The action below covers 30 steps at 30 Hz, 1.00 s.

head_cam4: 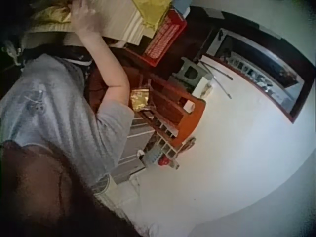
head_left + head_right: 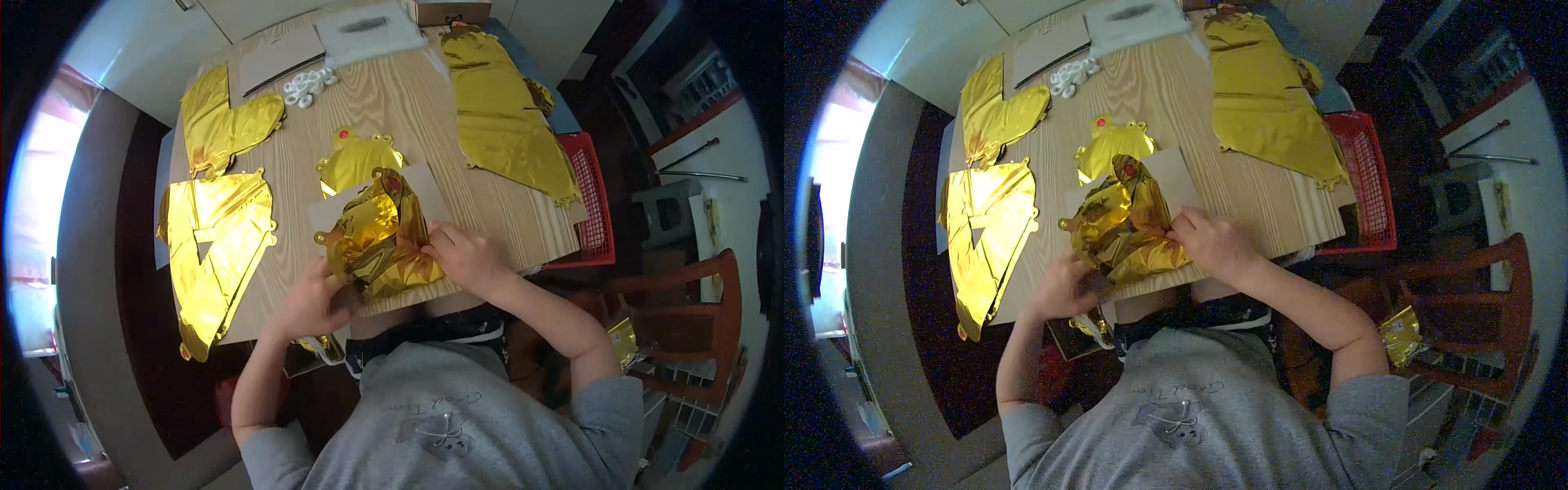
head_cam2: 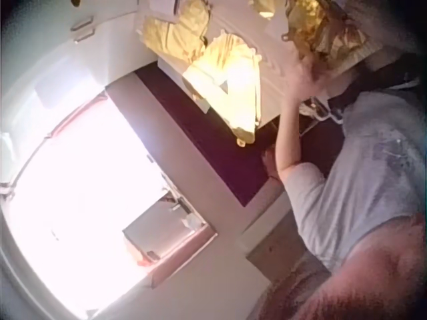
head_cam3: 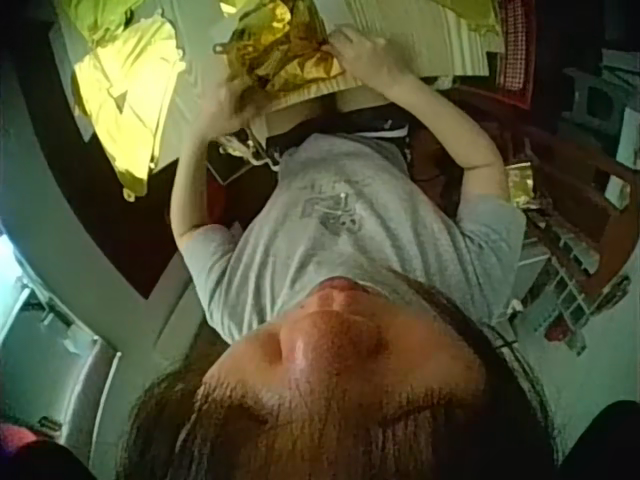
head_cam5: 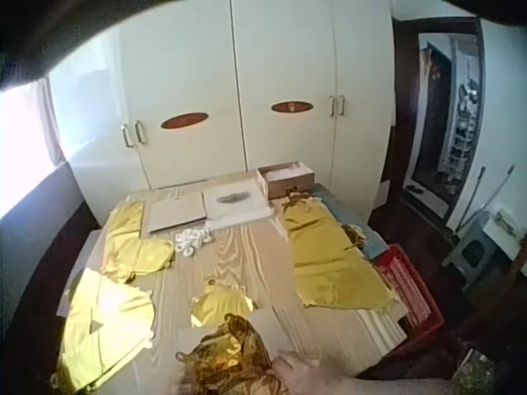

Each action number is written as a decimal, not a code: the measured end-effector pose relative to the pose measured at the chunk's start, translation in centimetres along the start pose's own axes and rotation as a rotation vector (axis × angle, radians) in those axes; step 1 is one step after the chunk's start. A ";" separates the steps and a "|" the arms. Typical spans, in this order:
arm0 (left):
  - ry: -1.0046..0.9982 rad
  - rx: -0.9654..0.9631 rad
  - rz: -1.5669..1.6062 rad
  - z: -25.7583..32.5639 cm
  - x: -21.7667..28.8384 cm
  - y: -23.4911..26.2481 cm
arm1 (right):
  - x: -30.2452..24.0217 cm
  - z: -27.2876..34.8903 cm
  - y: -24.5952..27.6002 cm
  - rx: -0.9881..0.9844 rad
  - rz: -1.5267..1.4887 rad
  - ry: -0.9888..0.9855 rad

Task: Folding gold foil balloons on a table.

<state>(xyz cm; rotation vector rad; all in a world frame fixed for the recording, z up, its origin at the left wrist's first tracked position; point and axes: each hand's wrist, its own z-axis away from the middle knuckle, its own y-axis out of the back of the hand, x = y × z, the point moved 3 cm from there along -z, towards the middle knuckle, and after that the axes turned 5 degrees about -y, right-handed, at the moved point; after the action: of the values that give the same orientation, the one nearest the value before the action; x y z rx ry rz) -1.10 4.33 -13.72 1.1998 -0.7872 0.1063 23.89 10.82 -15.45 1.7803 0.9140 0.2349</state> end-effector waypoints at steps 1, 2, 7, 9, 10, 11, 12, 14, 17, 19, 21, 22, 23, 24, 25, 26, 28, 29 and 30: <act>-0.038 0.098 -0.001 0.1 0.8 -0.2 | 0.0 0.0 -0.1 -0.011 0.003 -0.007; -0.072 0.200 -0.002 0.2 1.5 -0.4 | 0.1 0.0 -0.2 -0.024 0.005 -0.008; 0.025 0.410 -0.066 -0.6 1.5 -2.4 | 0.3 0.1 -0.7 0.010 0.001 -0.004; 0.023 0.441 -0.060 -0.7 1.1 -2.8 | 0.4 0.1 -0.8 -0.041 -0.010 -0.024; 0.032 0.453 -0.046 -0.7 1.0 -2.9 | 0.5 0.2 -0.8 -0.052 -0.047 -0.039; 0.040 0.466 -0.032 -0.7 0.9 -2.9 | 0.6 0.3 -0.8 -0.062 -0.084 -0.052; 0.039 0.462 -0.025 -0.7 0.9 -3.0 | 0.7 0.3 -0.7 -0.072 -0.120 -0.066; 0.041 0.452 -0.009 -0.8 0.8 -3.0 | 1.0 0.1 0.1 -0.214 -0.203 -0.110; 0.051 0.467 -0.021 -0.7 1.0 -3.0 | 1.4 0.2 0.3 -0.287 -0.256 -0.111; 0.025 0.487 -0.018 -0.8 1.3 -2.8 | 1.6 0.2 0.4 -0.280 -0.244 -0.080; 0.022 0.492 -0.027 -0.8 1.3 -2.8 | 1.7 0.0 0.7 -0.270 -0.211 -0.040; 0.032 0.488 -0.037 -0.8 1.3 -2.9 | 1.8 0.0 0.8 -0.281 -0.228 -0.046; 0.043 0.484 -0.046 -0.8 1.3 -2.9 | 1.9 0.0 0.8 -0.294 -0.244 -0.051; 0.067 0.480 -0.044 -0.8 1.3 -3.0 | 2.0 0.0 0.8 -0.306 -0.260 -0.057; 0.091 0.476 -0.041 -0.8 1.5 -2.9 | 2.1 0.0 0.7 -0.300 -0.253 -0.052; 0.115 0.472 -0.039 -0.8 1.7 -2.9 | 2.2 0.1 0.5 -0.295 -0.247 -0.047; 0.140 0.501 -0.036 -0.9 1.6 -3.2 | 2.4 0.0 0.2 -0.308 -0.245 -0.073; 0.152 0.516 -0.035 -0.9 1.6 -3.3 | 2.6 -0.1 0.1 -0.325 -0.250 -0.103; 0.153 0.521 -0.040 -1.0 1.7 -3.3 | 2.7 -0.1 0.0 -0.341 -0.254 -0.133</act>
<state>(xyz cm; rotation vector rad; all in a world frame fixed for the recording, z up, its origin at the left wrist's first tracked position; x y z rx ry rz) 2.16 3.34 -15.50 1.6760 -0.6158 0.3836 25.63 12.71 -16.12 1.3363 0.9331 0.0998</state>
